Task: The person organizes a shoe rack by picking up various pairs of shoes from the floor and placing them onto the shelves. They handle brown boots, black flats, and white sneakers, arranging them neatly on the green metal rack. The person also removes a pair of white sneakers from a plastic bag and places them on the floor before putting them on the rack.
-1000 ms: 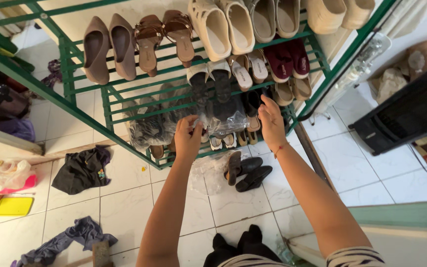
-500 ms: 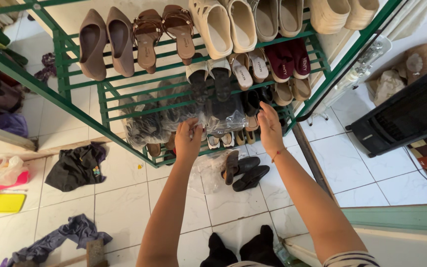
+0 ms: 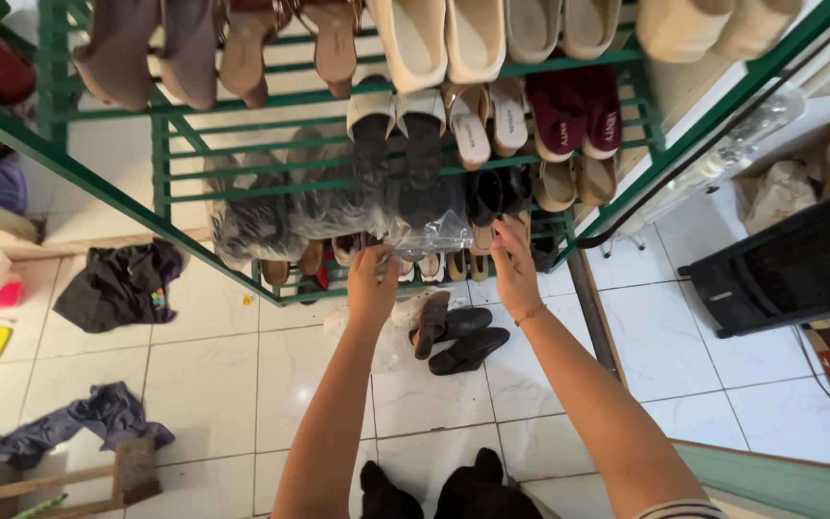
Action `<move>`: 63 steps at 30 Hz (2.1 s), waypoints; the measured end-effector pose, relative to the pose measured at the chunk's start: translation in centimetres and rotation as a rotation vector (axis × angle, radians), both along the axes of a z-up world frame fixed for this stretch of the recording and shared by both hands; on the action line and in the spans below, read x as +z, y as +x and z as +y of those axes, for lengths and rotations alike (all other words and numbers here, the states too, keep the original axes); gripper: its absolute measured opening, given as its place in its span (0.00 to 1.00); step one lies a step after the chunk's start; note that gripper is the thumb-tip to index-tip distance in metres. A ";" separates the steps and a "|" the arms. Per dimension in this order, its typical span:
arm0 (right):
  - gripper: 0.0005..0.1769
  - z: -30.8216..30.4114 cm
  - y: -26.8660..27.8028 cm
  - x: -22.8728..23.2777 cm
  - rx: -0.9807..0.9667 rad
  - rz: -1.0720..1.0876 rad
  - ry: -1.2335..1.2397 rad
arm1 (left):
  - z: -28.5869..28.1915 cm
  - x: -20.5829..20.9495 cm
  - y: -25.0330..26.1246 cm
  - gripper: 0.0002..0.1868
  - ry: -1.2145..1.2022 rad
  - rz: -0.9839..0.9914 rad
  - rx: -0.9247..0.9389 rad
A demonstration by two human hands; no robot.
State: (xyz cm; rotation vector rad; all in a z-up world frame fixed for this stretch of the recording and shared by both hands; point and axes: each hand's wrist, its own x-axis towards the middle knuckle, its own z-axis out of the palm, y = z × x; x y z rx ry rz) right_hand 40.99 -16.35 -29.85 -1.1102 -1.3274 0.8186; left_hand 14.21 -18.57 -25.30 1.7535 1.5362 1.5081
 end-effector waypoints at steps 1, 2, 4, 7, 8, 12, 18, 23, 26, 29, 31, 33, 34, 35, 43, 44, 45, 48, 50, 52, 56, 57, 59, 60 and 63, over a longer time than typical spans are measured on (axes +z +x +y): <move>0.30 0.3 0.0 -1.4 0.002 -0.014 -0.008 | 0.2 -1.1 0.3 0.09 -0.004 0.021 0.018; 0.30 0.4 0.1 -2.9 0.004 -0.027 -0.016 | 0.4 -2.4 0.7 0.10 -0.020 0.018 0.019; 0.29 0.7 -0.1 -6.3 0.001 -0.022 -0.035 | 0.7 -5.5 1.2 0.10 -0.056 0.019 0.011; 0.26 1.4 -0.2 -11.8 -0.009 0.023 -0.044 | 1.4 -11.2 1.7 0.10 -0.016 -0.003 -0.022; 0.26 1.7 -0.5 -13.7 -0.012 0.038 -0.036 | 1.9 -13.2 1.6 0.09 -0.009 0.006 -0.019; 0.25 2.5 -0.4 -21.3 -0.030 0.024 -0.059 | 3.3 -21.9 1.5 0.10 -0.078 -0.004 -0.021; 0.23 4.6 -0.5 -32.5 -0.111 -0.085 0.005 | 5.4 -34.1 1.7 0.10 -0.177 0.010 -0.027; 0.22 6.5 -1.1 -41.6 -0.130 -0.048 -0.016 | 7.7 -44.5 0.9 0.10 -0.141 0.033 -0.040; 0.23 7.4 -1.7 -46.8 -0.167 -0.004 -0.071 | 8.6 -51.2 0.2 0.11 -0.112 0.048 -0.040; 0.23 8.0 -2.1 -51.2 -0.165 0.068 -0.094 | 9.4 -57.0 -0.1 0.12 -0.148 0.064 -0.054; 0.23 7.8 -2.2 -53.4 -0.157 0.111 -0.108 | 9.2 -60.1 -0.1 0.13 -0.222 0.086 -0.060; 0.24 7.1 -2.2 -54.8 -0.153 0.149 -0.128 | 8.1 -62.1 -0.1 0.14 -0.277 0.095 -0.077; 0.25 6.6 -2.3 -55.3 -0.153 0.158 -0.154 | 7.6 -62.6 -0.1 0.14 -0.304 0.100 -0.084; 0.25 6.1 -2.2 -55.6 -0.154 0.165 -0.178 | 7.2 -62.9 0.0 0.14 -0.321 0.120 -0.079; 0.26 4.8 -0.6 -56.7 -0.170 0.095 -0.228 | 5.9 -66.0 0.8 0.19 -0.500 0.108 -0.081; 0.27 4.3 -0.7 -57.0 -0.169 0.109 -0.244 | 5.4 -66.9 1.1 0.27 -0.563 0.149 -0.067; 0.27 4.2 -0.7 -57.2 -0.166 0.122 -0.254 | 5.0 -67.9 1.4 0.35 -0.620 0.188 -0.050; 0.28 3.2 -0.4 -57.8 -0.200 0.124 -0.302 | 4.1 -71.0 1.9 0.53 -0.819 0.270 -0.084; 0.30 2.7 0.4 -58.1 -0.198 0.114 -0.331 | 3.9 -73.0 2.2 0.58 -0.881 0.299 -0.133; 0.30 2.3 1.1 -58.4 -0.215 0.120 -0.352 | 3.8 -73.7 2.9 0.58 -0.863 0.312 -0.182; 0.30 2.4 1.6 -59.1 -0.241 0.157 -0.361 | 3.2 -73.9 4.4 0.54 -0.867 0.341 -0.149; 0.31 2.2 1.6 -59.3 -0.241 0.165 -0.366 | 2.5 -74.1 4.7 0.54 -0.924 0.347 -0.132; 0.30 2.0 1.7 -59.7 -0.241 0.148 -0.378 | 2.1 -74.1 5.1 0.53 -0.979 0.319 -0.089; 0.30 2.0 1.6 -59.8 -0.242 0.140 -0.384 | 2.0 -74.2 5.1 0.52 -0.978 0.285 -0.063; 0.29 1.7 1.2 -60.2 -0.226 0.175 -0.418 | 2.1 -74.3 4.8 0.53 -0.949 0.193 -0.035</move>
